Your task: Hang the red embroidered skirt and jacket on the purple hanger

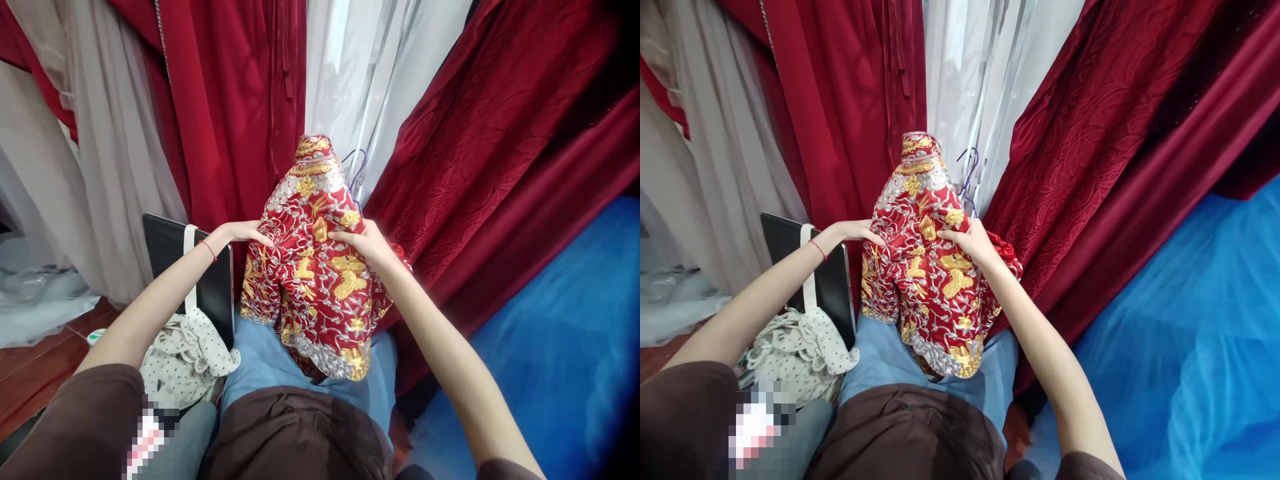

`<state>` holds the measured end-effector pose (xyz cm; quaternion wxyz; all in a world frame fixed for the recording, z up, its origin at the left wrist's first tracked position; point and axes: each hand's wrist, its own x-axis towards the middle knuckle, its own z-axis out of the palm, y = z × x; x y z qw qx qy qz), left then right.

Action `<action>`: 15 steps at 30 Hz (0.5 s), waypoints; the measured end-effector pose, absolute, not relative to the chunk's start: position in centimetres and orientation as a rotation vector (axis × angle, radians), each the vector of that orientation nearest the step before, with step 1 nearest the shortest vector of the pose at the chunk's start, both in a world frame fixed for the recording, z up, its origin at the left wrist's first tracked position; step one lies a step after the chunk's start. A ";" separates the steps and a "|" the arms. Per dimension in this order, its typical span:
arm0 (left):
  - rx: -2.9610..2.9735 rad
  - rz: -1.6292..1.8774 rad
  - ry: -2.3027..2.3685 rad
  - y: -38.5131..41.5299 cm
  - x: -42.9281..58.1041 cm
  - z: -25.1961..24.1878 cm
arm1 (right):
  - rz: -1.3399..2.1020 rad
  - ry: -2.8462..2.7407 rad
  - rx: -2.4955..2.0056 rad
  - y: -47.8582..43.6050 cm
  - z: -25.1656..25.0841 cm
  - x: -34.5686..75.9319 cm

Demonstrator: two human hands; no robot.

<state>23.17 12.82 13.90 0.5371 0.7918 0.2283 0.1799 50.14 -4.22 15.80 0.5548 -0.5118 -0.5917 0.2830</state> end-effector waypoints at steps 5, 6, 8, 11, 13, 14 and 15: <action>1.888 0.578 0.450 12.8 23.8 13.8 | 0.607 -1.428 -1.233 -5.6 18.3 50.5; 1.914 0.641 0.446 13.2 24.0 14.4 | 0.572 -1.442 -1.238 -5.5 18.6 50.5; 1.965 0.798 0.470 14.3 24.3 16.0 | 0.442 -1.474 -1.242 -4.7 19.0 50.5; 1.963 1.145 0.553 16.5 24.6 18.5 | 0.186 -1.515 -1.197 -1.8 18.8 50.0; 1.922 1.393 0.627 17.8 24.2 20.1 | 0.088 -1.554 -1.126 0.9 18.4 49.0; 1.909 1.501 0.672 18.4 23.5 20.9 | 0.072 -1.583 -1.086 2.3 18.2 48.3; 1.896 1.594 0.723 18.8 22.6 21.5 | 0.068 -1.616 -1.047 3.6 17.9 47.5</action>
